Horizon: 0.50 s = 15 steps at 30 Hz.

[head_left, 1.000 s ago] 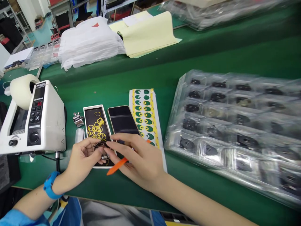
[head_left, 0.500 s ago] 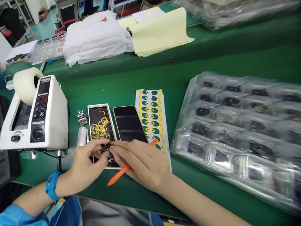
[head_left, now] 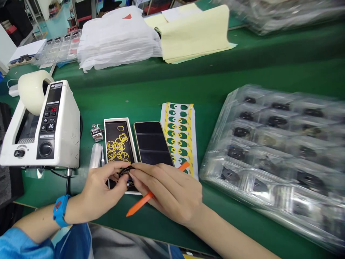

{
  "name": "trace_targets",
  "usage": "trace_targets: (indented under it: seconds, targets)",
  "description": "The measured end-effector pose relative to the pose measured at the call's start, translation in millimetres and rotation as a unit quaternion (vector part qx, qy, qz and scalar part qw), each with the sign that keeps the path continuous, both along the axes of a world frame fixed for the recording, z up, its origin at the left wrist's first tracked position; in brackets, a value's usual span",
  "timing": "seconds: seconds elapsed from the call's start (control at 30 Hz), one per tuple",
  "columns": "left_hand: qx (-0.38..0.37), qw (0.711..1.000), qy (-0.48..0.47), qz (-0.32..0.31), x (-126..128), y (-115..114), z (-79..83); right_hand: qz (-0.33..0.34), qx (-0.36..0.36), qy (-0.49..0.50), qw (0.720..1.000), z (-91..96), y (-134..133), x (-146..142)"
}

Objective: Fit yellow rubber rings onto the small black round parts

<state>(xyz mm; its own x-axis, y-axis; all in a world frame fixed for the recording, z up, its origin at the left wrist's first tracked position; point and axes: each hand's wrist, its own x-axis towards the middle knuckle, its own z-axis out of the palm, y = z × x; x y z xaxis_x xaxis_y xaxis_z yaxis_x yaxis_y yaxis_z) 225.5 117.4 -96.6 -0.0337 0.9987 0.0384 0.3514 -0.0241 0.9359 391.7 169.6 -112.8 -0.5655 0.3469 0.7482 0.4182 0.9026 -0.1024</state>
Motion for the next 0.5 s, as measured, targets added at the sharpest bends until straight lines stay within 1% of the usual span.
trace_targets:
  seconds: [0.17, 0.5]
  targets:
    - [0.044, 0.999, 0.012, -0.014, 0.1, -1.0, -2.6, -0.002, 0.003, 0.022, 1.000, -0.5, -1.3, -1.8]
    - [0.070, 0.997, 0.023, -0.015, -0.1, -0.7, -3.6, -0.005, 0.036, 0.019, 0.999, -2.4, -1.4, -2.0]
